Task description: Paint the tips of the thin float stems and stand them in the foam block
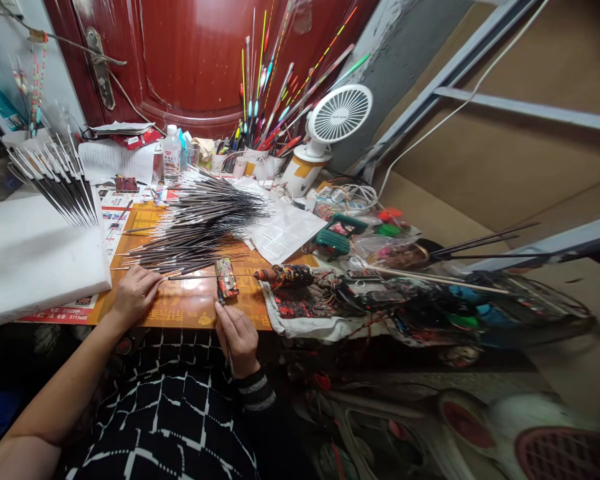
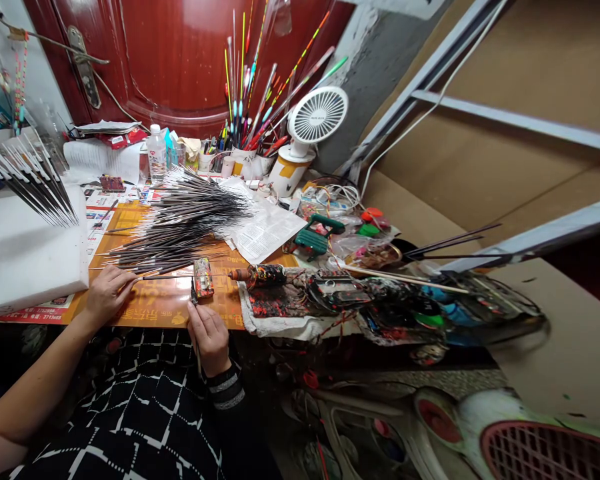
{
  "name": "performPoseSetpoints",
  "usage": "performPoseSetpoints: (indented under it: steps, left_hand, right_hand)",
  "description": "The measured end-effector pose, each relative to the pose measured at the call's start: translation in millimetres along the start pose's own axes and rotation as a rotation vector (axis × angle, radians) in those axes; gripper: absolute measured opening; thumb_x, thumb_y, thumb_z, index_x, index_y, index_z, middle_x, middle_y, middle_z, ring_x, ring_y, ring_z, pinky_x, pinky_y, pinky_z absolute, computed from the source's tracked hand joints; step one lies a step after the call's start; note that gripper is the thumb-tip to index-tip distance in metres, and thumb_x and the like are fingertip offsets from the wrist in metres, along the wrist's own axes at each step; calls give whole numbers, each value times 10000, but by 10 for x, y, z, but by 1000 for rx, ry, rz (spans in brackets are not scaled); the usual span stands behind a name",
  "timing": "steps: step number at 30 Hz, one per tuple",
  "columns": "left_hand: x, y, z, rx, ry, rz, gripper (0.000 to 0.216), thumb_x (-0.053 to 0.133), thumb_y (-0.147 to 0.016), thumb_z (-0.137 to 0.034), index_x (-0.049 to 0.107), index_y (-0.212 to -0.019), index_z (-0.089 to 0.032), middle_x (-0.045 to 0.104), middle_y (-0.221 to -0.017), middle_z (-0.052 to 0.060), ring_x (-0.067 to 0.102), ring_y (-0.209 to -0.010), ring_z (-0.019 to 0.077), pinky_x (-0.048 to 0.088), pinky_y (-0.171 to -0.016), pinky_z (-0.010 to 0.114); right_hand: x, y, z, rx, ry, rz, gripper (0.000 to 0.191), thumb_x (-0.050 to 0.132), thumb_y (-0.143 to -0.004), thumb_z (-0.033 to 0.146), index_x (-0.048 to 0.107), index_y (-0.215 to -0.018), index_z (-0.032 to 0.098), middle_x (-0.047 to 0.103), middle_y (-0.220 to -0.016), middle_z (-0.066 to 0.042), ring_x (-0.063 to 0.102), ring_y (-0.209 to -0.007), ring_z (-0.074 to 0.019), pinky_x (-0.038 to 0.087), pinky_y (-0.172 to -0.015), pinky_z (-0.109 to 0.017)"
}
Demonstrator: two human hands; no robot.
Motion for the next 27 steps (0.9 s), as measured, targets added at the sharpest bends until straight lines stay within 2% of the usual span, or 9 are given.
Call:
performPoseSetpoints:
  steps: [11,17,20,23,25,27]
  left_hand:
    - [12,7,18,17,2,2,192,515,-1025,-249,696,-974,-213,717,-893,51,575,-807,206,488,-775,364]
    - [102,60,37,40,-37,22,167,518,-1016,-201,681,-987,-226,695,-871,42,563,-807,211,481,-758,370]
    - [78,63,42,23,-48,30,182,516,-1011,-202,693,-967,-214,683,-835,44,577,-805,210,496,-765,378]
    - [-136,14,70,1,-71,11,212,500,-1019,-213,697,-940,-203,679,-833,51,589,-817,207,521,-776,384]
    - [-424,-45,126,-17,-106,-30,231,477,-1029,-201,696,-955,-207,681,-860,56,586,-845,206,536,-790,376]
    - [-804,-120,228,-37,-160,-70,236,468,-1036,-200,699,-995,-215,676,-887,61,577,-889,209,544,-801,363]
  right_hand:
    - [1,42,-14,-10,14,-41,604,597,-949,55,453,-1524,170,743,-1058,-121,718,-963,-219,615,-858,-352]
    - [-55,64,-50,2,-87,-50,580,590,-949,48,488,-1500,199,747,-1035,-102,725,-907,-219,626,-797,-349]
    - [-95,85,-60,7,-143,-35,568,609,-940,57,518,-1474,230,758,-1051,-87,738,-879,-229,633,-787,-360]
    - [-145,107,-74,17,-198,-37,555,627,-927,67,553,-1446,250,767,-1039,-69,751,-861,-235,641,-774,-363]
    - [-172,114,-79,19,-212,-38,549,634,-919,68,573,-1431,256,768,-1033,-61,756,-847,-232,640,-773,-360]
    - [-182,115,-79,15,-227,-31,552,645,-917,77,578,-1430,270,769,-1023,-55,756,-834,-227,634,-774,-353]
Point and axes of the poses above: each hand's wrist, its own y-axis away from the middle knuckle, its own x-axis out of the palm, z = x × y, the point moved 8 cm from there along -y, towards the middle knuckle
